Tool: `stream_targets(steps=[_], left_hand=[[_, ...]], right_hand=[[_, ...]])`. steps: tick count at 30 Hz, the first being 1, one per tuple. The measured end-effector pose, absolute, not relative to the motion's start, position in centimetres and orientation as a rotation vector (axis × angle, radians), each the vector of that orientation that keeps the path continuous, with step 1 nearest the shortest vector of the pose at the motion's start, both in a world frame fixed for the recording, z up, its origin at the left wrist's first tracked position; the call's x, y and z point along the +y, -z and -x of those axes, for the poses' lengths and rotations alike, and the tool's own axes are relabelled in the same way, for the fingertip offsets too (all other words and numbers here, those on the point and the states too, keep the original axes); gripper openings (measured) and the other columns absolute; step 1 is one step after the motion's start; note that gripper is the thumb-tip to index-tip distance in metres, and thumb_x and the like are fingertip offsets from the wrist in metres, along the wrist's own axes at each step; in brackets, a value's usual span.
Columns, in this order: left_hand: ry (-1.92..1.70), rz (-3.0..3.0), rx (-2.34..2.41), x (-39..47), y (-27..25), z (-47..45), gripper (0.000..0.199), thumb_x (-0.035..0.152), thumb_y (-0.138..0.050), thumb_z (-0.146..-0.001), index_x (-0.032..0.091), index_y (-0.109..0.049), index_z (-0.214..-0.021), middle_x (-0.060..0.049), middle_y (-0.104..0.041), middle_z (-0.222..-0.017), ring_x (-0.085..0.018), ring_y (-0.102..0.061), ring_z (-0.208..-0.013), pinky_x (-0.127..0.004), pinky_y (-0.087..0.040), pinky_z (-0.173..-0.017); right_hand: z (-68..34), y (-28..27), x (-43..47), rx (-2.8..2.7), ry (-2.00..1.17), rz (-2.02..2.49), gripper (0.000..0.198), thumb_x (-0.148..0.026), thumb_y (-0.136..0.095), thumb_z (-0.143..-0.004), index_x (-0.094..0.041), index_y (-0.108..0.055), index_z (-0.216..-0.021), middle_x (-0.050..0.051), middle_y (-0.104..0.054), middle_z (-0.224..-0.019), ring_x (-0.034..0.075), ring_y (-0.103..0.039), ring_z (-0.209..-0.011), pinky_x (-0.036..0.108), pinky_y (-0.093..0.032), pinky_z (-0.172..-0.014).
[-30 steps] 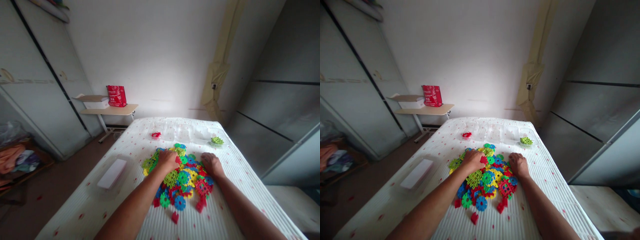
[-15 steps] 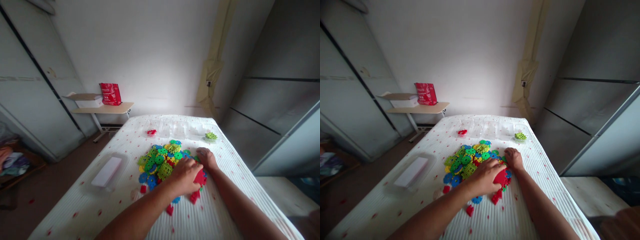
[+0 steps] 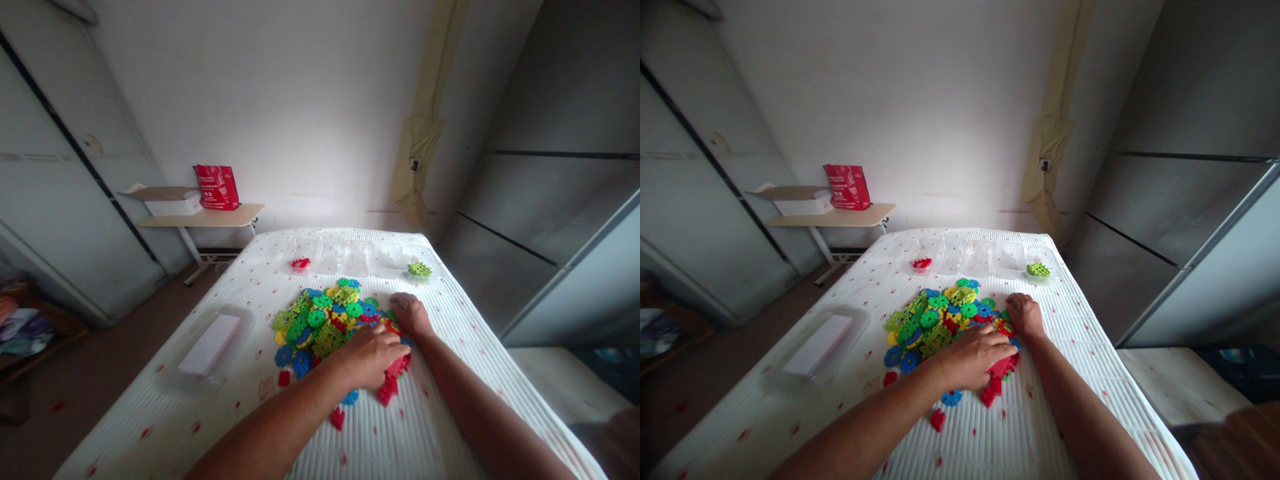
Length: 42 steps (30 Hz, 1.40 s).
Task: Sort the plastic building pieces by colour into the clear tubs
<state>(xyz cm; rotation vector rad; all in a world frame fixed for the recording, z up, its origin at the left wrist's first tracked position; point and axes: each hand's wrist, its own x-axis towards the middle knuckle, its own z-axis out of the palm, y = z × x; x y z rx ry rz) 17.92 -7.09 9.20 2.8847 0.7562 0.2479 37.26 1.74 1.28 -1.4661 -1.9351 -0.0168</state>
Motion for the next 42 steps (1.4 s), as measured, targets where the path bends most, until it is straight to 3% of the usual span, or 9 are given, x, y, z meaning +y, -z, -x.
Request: stream_targets(steps=[8, 13, 19, 25, 31, 36, 42], left_hand=[[-0.225, -2.959, 0.831, -7.1, -9.0, -18.2, 0.021, 0.022, -0.054, -0.073, 0.016, -0.055, -0.093, -0.009, -0.059, -0.091, -0.024, -0.050, -0.093, -0.035, -0.042, -0.082], [-0.282, -2.943, 0.911, -6.9, -9.5, -18.2, 0.023, 0.023, -0.059, -0.069, 0.014, -0.054, -0.090, -0.009, -0.055, -0.093, -0.025, -0.049, -0.096, -0.034, -0.042, -0.085], [-0.565, -2.636, 1.357, -4.3, -11.5, -13.2, 0.040, 0.025, -0.061, -0.067, 0.017, -0.051, -0.105, -0.008, -0.053, -0.106, -0.022, -0.047, -0.105, -0.032, -0.039, -0.093], [-0.358, -2.298, 1.843, -1.0, -11.4, -5.7, 0.040, 0.028, -0.066, -0.058, 0.017, -0.058, -0.096, -0.006, -0.060, -0.098, -0.023, -0.055, -0.095, -0.029, -0.043, -0.081], [-0.325, -2.155, 1.841, -0.9, -9.0, -4.0, 0.037, 0.029, -0.068, -0.056, 0.020, -0.060, -0.091, -0.001, -0.061, -0.087, -0.019, -0.057, -0.086, -0.026, -0.043, -0.075], [-0.384, -2.198, 1.805, -0.9, -8.1, -3.8, 0.048, 0.031, -0.070, -0.055, 0.019, -0.059, -0.100, -0.003, -0.060, -0.097, -0.019, -0.057, -0.089, -0.026, -0.044, -0.077], [-0.409, -2.264, 1.710, -0.9, -8.5, -3.4, 0.055, 0.020, -0.069, -0.054, 0.023, -0.057, -0.109, -0.003, -0.060, -0.111, -0.021, -0.053, -0.102, -0.028, -0.041, -0.089]], right_hand=[[-37.1, -1.6, 1.6, -1.957, 0.056, 1.479, 0.024, -0.021, -0.041, -0.076, -0.018, -0.065, -0.077, 0.006, -0.068, -0.083, 0.019, -0.060, -0.078, 0.029, -0.044, -0.076], [-37.2, -1.5, 1.7, -1.968, 0.056, 1.474, 0.024, -0.022, -0.041, -0.076, -0.019, -0.065, -0.077, 0.005, -0.068, -0.083, 0.018, -0.060, -0.078, 0.029, -0.045, -0.076], [-37.1, -1.6, 1.5, -1.960, 0.045, 1.475, 0.022, -0.022, -0.043, -0.076, -0.020, -0.065, -0.076, 0.005, -0.068, -0.082, 0.019, -0.061, -0.080, 0.030, -0.045, -0.078], [-37.1, -1.8, 1.3, -1.987, 0.053, 1.459, 0.024, -0.023, -0.042, -0.077, -0.020, -0.066, -0.077, 0.005, -0.068, -0.084, 0.019, -0.060, -0.082, 0.031, -0.045, -0.079], [-37.1, -1.7, 1.4, -2.013, 0.092, 1.464, 0.024, -0.024, -0.042, -0.078, -0.019, -0.066, -0.076, 0.006, -0.068, -0.084, 0.019, -0.060, -0.081, 0.030, -0.045, -0.077], [-37.1, -1.5, 1.5, -2.007, 0.100, 1.478, 0.024, -0.024, -0.043, -0.078, -0.020, -0.066, -0.077, 0.006, -0.068, -0.085, 0.020, -0.060, -0.084, 0.031, -0.045, -0.077], [-37.2, -1.4, 1.6, -2.012, 0.110, 1.460, 0.024, -0.024, -0.043, -0.077, -0.020, -0.066, -0.076, 0.006, -0.068, -0.085, 0.020, -0.060, -0.082, 0.031, -0.046, -0.076]])
